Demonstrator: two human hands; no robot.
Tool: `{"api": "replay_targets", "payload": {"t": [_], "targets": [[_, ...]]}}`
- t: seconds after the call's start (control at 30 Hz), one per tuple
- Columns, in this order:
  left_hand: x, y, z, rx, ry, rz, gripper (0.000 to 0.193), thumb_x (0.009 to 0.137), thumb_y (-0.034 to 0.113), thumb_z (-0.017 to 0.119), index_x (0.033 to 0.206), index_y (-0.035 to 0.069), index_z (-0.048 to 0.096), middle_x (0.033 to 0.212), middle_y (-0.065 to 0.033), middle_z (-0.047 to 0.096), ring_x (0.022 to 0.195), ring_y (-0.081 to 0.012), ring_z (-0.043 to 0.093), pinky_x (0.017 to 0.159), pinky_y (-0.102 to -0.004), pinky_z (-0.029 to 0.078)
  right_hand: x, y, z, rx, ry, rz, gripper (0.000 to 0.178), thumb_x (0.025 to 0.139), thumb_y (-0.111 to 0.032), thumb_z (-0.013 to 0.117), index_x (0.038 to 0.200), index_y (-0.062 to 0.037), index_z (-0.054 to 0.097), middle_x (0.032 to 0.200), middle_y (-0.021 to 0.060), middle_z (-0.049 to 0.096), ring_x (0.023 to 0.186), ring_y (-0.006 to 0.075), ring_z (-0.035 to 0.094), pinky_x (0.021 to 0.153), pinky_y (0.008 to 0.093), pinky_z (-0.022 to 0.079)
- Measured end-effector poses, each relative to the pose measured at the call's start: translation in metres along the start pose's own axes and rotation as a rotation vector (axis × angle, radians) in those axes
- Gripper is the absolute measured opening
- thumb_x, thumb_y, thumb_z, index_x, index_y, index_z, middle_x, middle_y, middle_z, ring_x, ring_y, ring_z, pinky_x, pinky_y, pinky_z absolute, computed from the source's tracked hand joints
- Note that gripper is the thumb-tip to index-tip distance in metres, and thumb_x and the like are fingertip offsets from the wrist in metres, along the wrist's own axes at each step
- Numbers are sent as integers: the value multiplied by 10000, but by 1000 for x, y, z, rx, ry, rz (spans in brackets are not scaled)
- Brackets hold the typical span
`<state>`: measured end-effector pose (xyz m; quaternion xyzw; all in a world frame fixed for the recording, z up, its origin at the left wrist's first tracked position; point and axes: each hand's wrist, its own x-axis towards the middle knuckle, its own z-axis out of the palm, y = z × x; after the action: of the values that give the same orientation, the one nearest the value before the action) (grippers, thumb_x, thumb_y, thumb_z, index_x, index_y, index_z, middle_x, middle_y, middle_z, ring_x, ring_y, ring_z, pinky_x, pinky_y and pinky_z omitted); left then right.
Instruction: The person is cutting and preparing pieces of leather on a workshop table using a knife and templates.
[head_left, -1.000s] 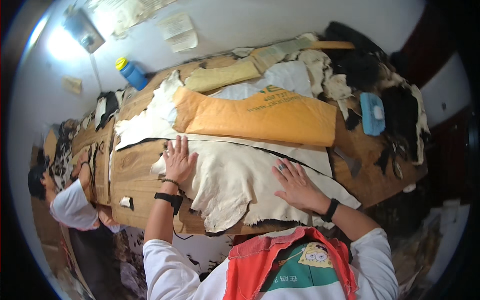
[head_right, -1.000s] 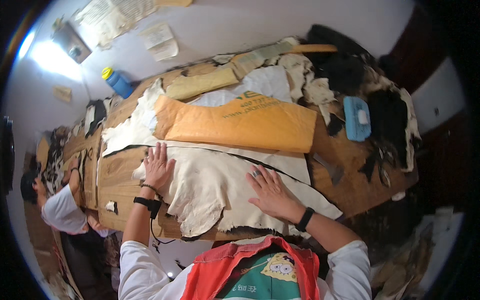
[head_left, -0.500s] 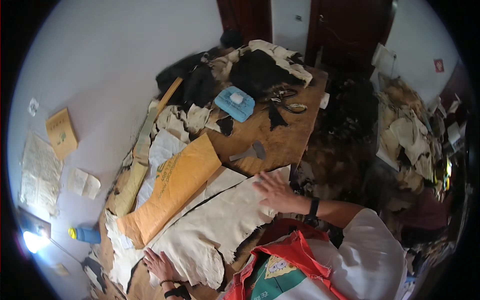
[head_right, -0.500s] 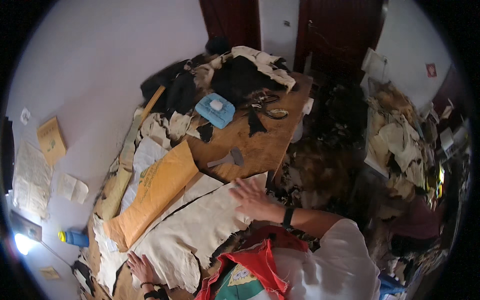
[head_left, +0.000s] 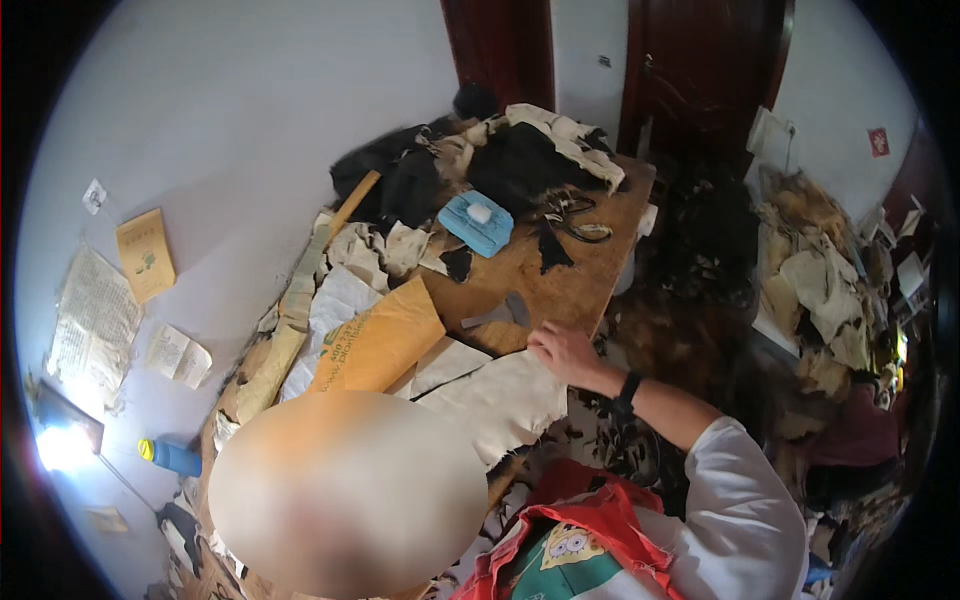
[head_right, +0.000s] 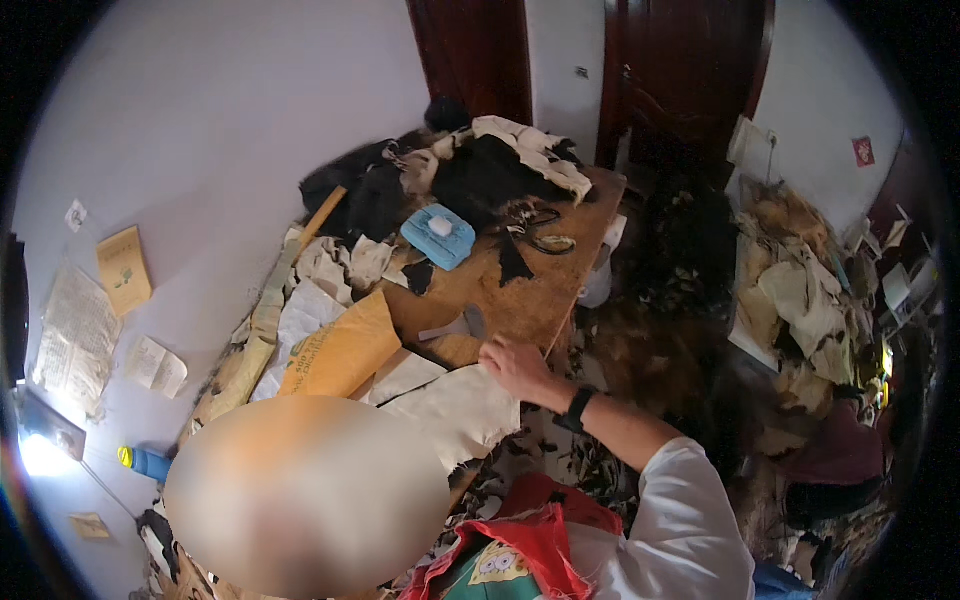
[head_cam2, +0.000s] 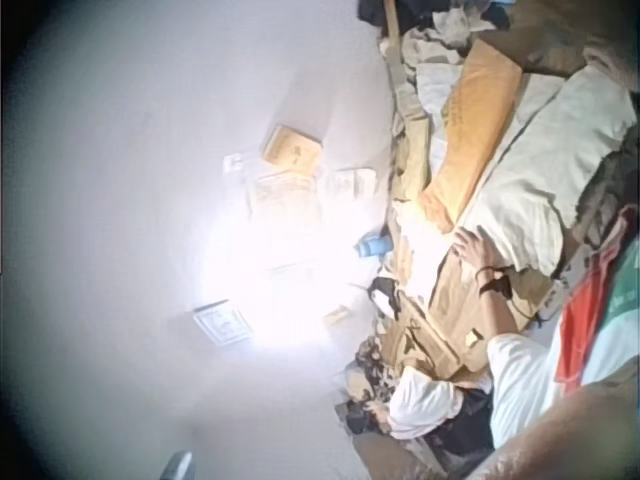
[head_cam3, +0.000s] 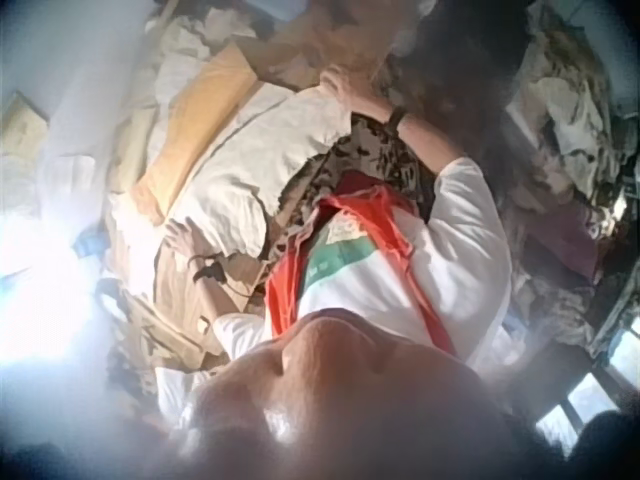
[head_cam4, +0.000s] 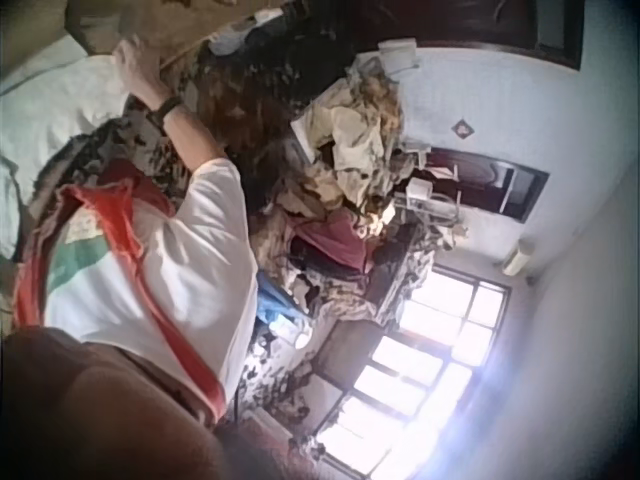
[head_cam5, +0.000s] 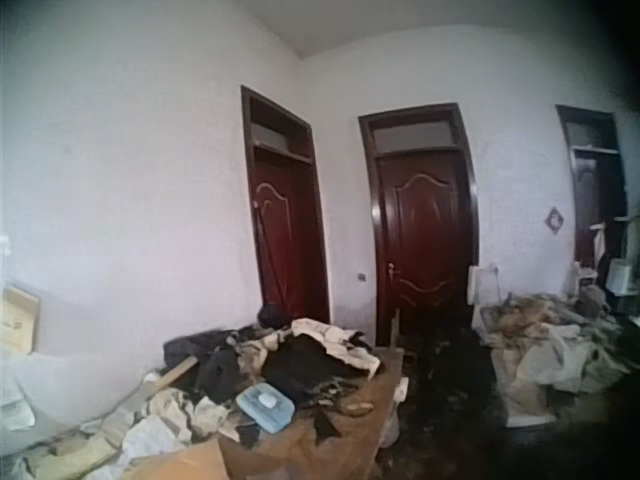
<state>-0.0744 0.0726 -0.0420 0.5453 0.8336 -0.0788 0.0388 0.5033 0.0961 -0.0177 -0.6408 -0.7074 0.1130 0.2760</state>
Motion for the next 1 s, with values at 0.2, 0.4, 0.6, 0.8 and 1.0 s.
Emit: {"api": "replay_targets", "payload": {"t": [0.2,0.4,0.6,0.8,1.0], "targets": [[5,-6,0,-102,14,30,776,916,457,515,1534,118,189,1600,-169,99,1462,-408,87,1144,-572,150,154,59,-26,-60,80,-234,162,878,-193,566,825,-58,638,833,165,643,783,374,627,664,494,484],[-147,59,-48,-760,456,168,658,803,54,672,1408,39,412,1483,-242,341,1372,-420,331,1109,-488,313,284,80,9,-7,-24,-361,275,932,-215,464,1012,-32,653,1030,209,651,979,360,619,831,445,502],[-214,183,-41,-811,563,254,568,838,84,681,1360,79,458,1439,-174,409,1338,-363,386,1078,-448,369,374,265,5,-366,-15,-521,139,934,-115,499,883,-14,581,893,215,585,836,355,592,705,437,479],[-297,223,-17,-853,712,-154,416,929,162,600,1317,54,498,1387,-151,466,1293,-343,431,1050,-412,404,425,216,36,-512,-220,-695,224,954,-170,466,956,8,603,933,188,629,863,324,598,760,440,467],[-320,262,-1,-897,755,-276,371,955,188,566,1297,50,521,1327,-137,532,1228,-326,492,1034,-396,413,435,213,34,-653,-193,-862,213,882,-189,554,823,-14,658,812,195,650,756,361,621,674,476,492]]}}
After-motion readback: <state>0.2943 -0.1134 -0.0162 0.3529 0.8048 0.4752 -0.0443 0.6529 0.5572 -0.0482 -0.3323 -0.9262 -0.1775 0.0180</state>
